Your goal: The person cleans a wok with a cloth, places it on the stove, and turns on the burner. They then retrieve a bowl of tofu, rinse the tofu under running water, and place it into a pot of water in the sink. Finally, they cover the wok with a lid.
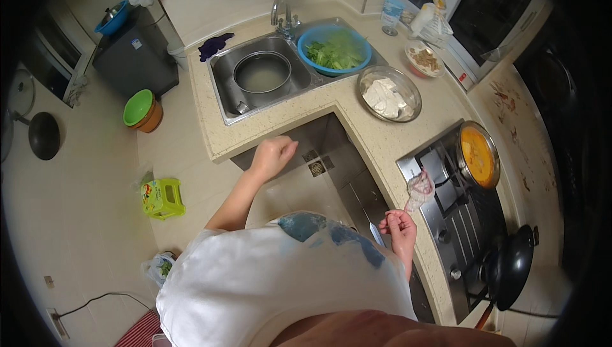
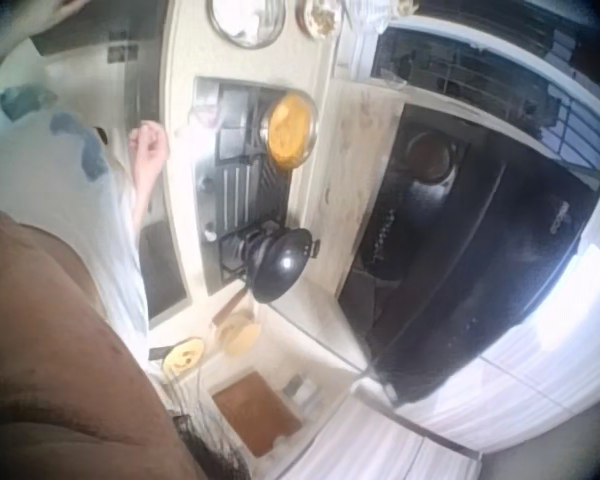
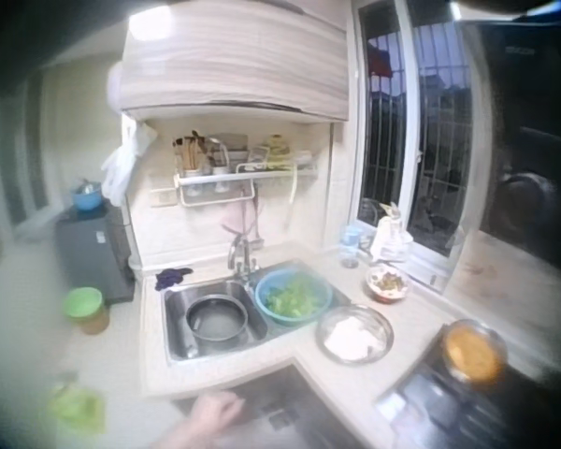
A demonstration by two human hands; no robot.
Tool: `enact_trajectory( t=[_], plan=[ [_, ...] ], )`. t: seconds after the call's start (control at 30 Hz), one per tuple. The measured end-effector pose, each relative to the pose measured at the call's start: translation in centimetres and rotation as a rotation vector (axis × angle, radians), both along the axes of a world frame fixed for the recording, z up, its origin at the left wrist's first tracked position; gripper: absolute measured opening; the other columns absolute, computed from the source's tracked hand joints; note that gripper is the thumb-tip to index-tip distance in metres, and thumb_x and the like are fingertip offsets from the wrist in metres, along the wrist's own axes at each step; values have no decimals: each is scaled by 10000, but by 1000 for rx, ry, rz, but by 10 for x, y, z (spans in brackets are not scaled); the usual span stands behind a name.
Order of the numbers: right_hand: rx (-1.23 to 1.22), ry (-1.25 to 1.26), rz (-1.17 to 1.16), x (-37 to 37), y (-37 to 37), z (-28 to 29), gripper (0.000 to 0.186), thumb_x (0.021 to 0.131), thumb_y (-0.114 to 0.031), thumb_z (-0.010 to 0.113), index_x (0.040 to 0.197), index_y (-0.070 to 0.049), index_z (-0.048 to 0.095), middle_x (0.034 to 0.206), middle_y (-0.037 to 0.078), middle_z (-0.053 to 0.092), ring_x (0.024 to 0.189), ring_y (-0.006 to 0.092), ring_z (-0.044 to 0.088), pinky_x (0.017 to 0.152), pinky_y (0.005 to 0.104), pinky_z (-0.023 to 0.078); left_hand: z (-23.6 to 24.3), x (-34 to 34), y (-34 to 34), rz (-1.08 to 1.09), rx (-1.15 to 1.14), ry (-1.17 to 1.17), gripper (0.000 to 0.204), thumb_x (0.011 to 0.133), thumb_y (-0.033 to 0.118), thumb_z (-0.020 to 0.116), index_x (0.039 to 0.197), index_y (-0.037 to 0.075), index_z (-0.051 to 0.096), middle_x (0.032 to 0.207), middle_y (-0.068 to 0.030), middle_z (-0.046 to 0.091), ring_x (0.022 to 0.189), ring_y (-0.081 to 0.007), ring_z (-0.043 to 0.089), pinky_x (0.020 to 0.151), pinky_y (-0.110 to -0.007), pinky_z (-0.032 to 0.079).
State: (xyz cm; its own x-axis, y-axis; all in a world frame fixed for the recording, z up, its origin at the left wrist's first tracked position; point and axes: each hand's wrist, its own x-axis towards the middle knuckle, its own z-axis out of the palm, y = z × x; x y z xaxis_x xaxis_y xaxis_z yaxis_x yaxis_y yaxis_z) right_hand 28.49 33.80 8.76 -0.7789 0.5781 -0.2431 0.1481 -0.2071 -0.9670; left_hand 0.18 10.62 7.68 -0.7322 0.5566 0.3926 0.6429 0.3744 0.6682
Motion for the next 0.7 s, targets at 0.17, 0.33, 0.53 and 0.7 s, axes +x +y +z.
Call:
enact_trajectory(
  t=[0.17, 0.33, 0.53, 0.7],
  plan=[
    [-8, 11, 8, -22, 22, -4, 109, 904, -112, 562, 956, -21, 590, 739, 29, 608, 657, 77, 567, 584, 192, 447, 26, -43, 2, 157, 30, 104, 89, 827, 91, 590, 857, 9, 607, 782, -145, 607, 691, -277, 593, 590, -336, 461],
    [-18, -7, -65, -40, 28, -11, 83, 896, -97, 568, 939, -28, 589, 727, 24, 604, 651, 76, 566, 575, 190, 440, 63, -114, 4, 147, 323, 42, 216, 821, 49, 620, 1032, 4, 611, 872, -49, 631, 708, -101, 567, 605, -230, 442],
    [12, -34, -240, -82, 29, -13, 94, 889, -107, 583, 937, -26, 586, 725, 22, 605, 651, 80, 568, 562, 196, 447, 101, -295, 48, 186, 283, 193, 202, 855, 135, 615, 986, -17, 633, 885, -98, 661, 785, -150, 620, 678, -261, 485],
    [-34, -41, -213, -114, 15, -20, 126, 891, -137, 588, 957, -29, 588, 737, 21, 612, 665, 86, 577, 580, 199, 458, 114, -441, 118, 122, 179, 149, 334, 802, 244, 618, 1018, -10, 615, 964, -171, 652, 837, -287, 639, 714, -353, 497]
  ],
)
